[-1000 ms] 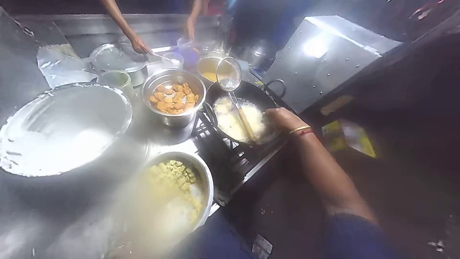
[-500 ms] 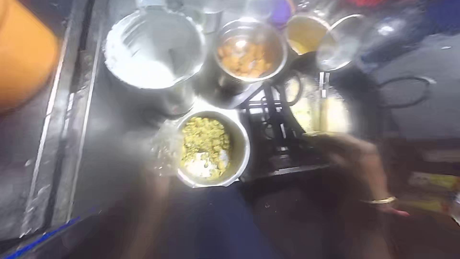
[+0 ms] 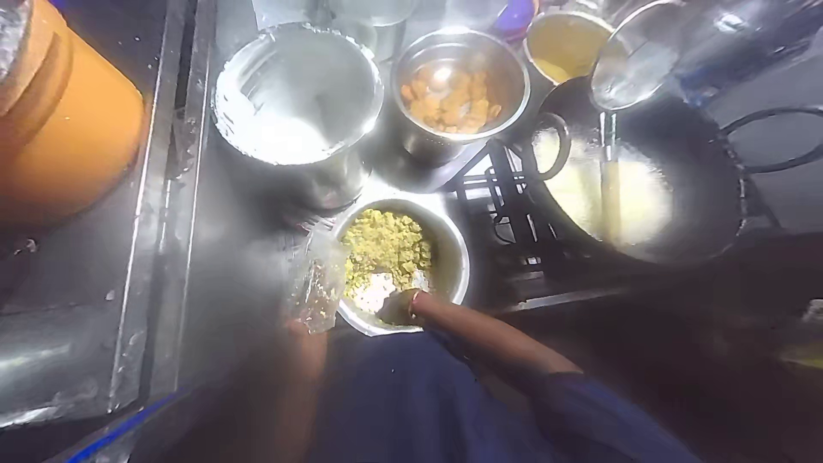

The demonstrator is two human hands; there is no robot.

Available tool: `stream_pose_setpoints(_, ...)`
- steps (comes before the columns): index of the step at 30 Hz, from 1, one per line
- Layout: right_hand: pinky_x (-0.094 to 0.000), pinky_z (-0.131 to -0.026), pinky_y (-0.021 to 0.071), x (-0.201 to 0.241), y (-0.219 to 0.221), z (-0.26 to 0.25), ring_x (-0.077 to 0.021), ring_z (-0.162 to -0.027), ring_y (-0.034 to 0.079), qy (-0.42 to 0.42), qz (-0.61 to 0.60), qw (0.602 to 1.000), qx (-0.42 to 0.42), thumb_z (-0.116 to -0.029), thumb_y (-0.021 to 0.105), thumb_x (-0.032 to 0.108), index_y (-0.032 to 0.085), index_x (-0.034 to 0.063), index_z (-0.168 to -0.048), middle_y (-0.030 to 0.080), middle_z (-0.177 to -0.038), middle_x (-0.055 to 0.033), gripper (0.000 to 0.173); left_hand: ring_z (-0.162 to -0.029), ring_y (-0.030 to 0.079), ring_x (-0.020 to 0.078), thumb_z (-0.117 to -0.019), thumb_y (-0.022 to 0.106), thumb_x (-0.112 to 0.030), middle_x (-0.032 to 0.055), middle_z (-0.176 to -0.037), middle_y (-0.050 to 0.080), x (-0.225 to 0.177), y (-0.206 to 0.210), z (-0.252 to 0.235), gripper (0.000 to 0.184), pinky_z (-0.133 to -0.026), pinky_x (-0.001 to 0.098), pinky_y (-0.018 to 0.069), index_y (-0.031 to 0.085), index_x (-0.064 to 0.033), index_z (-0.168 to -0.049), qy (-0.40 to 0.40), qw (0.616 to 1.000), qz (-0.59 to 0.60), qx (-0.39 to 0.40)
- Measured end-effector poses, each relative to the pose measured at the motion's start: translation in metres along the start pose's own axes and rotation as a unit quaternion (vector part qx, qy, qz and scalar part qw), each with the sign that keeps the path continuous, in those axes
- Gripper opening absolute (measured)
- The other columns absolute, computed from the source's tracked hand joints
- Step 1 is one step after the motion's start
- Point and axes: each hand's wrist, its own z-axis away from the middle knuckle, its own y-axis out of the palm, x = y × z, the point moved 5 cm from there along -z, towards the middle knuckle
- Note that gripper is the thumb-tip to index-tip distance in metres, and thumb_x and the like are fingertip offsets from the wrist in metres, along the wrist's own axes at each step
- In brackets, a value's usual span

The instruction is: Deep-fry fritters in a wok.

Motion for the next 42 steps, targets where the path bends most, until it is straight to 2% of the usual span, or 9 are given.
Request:
stream_pose_setpoints(5, -0.067, -0.08, 0.0494, -0.022, -0.016, 0.009, -0.0432, -0.093, 0.066, -0.017, -0.035, 0.999, 0.035, -0.0999, 0.062, 0.023, 0.07, -0.0042, -0.107, 0.068, -0.102, -0.0262, 0.029, -0.112, 0.068, 0.0141, -0.086, 0.059, -0.072, -0.0008, -0.116, 0.071, 0.006, -0.008, -0.004, 0.08, -0.096, 0.0389, 0.0586, 0.049, -0.0107, -0.136, 0.005, 1.0, 0.006, -0.015)
stream_pose_setpoints(8, -0.0623, -0.092, 0.0492, -0.016, -0.027, 0.008, -0.0396, -0.105, 0.065, -0.084, -0.128, 0.988, -0.008, -0.1043, 0.057, 0.017, 0.066, -0.0024, -0.126, 0.067, -0.115, -0.0263, 0.031, -0.111, 0.068, 0.0134, -0.085, 0.059, -0.072, -0.0015, -0.116, 0.071, 0.006, -0.004, -0.01, 0.081, -0.095, 0.0385, 0.059, 0.049, -0.0101, -0.136, -0.004, 1.0, 0.006, -0.018)
stream_pose_setpoints(16, -0.066, -0.089, 0.0482, 0.009, -0.019, -0.015, -0.0434, -0.104, 0.065, -0.125, -0.118, 0.985, -0.03, -0.1041, 0.055, 0.02, 0.067, -0.0054, -0.119, 0.067, -0.11, -0.029, 0.032, -0.113, 0.068, 0.0145, -0.0855, 0.06, -0.071, 0.0006, -0.118, 0.071, 0.011, 0.001, -0.019, 0.081, -0.098, 0.0379, 0.0578, 0.05, -0.0092, -0.137, -0.008, 1.0, 0.014, 0.011)
stream_pose_setpoints(21, -0.0362, -0.074, 0.0492, -0.016, -0.043, 0.031, -0.0118, -0.08, 0.056, -0.127, -0.376, 0.912, -0.104, -0.1054, 0.054, 0.033, 0.066, 0.0036, -0.114, 0.062, -0.095, -0.0056, 0.033, -0.115, 0.067, 0.0146, -0.0979, 0.051, -0.062, -0.0003, -0.119, 0.071, 0.026, -0.022, -0.017, 0.062, -0.1, 0.0386, 0.0556, 0.051, -0.0136, -0.135, 0.043, 0.999, 0.004, 0.032)
stream_pose_setpoints(25, -0.0661, -0.091, 0.0493, -0.027, -0.055, 0.015, -0.0441, -0.105, 0.066, 0.005, -0.276, 0.945, -0.175, -0.1079, 0.048, 0.033, 0.065, -0.0058, -0.121, 0.066, -0.115, -0.0296, 0.044, -0.12, 0.065, 0.012, -0.0967, 0.051, -0.063, -0.0048, -0.125, 0.07, 0.036, -0.039, -0.014, 0.057, -0.104, 0.0369, 0.0529, 0.055, -0.0227, -0.136, 0.014, 0.999, 0.004, 0.049)
stream_pose_setpoints(30, -0.0605, -0.093, 0.0535, -0.014, -0.06, -0.003, -0.0401, -0.104, 0.07, 0.002, -0.202, 0.969, -0.145, -0.1015, 0.06, 0.014, 0.068, -0.0056, -0.119, 0.07, -0.115, -0.0254, 0.027, -0.116, 0.067, 0.0126, -0.0948, 0.053, -0.066, -0.003, -0.117, 0.072, 0.022, -0.019, -0.014, 0.062, -0.103, 0.0386, 0.0538, 0.056, -0.0158, -0.131, 0.012, 1.0, -0.012, 0.022)
stream_pose_setpoints(35, -0.071, -0.088, 0.0509, -0.004, -0.068, 0.003, -0.0477, -0.112, 0.065, 0.077, -0.165, 0.966, -0.186, -0.0934, 0.068, 0.039, 0.068, -0.0068, -0.109, 0.066, -0.118, -0.0307, 0.048, -0.114, 0.067, 0.0074, -0.0929, 0.055, -0.066, -0.0072, -0.116, 0.072, 0.007, 0.004, -0.008, 0.063, -0.102, 0.0325, 0.0541, 0.053, -0.0174, -0.133, 0.024, 1.0, -0.004, 0.011)
stream_pose_setpoints(38, -0.0734, -0.101, 0.0419, 0.01, -0.046, -0.013, -0.0526, -0.125, 0.055, -0.024, -0.08, 0.986, -0.142, -0.0988, 0.065, 0.024, 0.061, -0.0093, -0.129, 0.059, -0.13, -0.0352, 0.045, -0.113, 0.067, 0.0072, -0.0912, 0.057, -0.066, -0.0084, -0.114, 0.073, 0.009, -0.002, -0.006, 0.06, -0.1, 0.0325, 0.0554, 0.055, -0.02, -0.13, 0.021, 1.0, -0.005, 0.015)
stream_pose_setpoints(42, -0.0666, -0.097, 0.0457, 0.023, -0.019, -0.015, -0.0465, -0.114, 0.062, -0.107, -0.038, 0.992, -0.056, -0.1072, 0.05, 0.023, 0.067, -0.0082, -0.12, 0.066, -0.118, -0.0315, 0.038, -0.115, 0.066, 0.0093, -0.0974, 0.054, -0.059, -0.0064, -0.118, 0.071, 0.019, -0.009, -0.006, 0.051, -0.103, 0.0348, 0.0534, 0.056, -0.0209, -0.131, 0.027, 0.999, 0.025, 0.028)
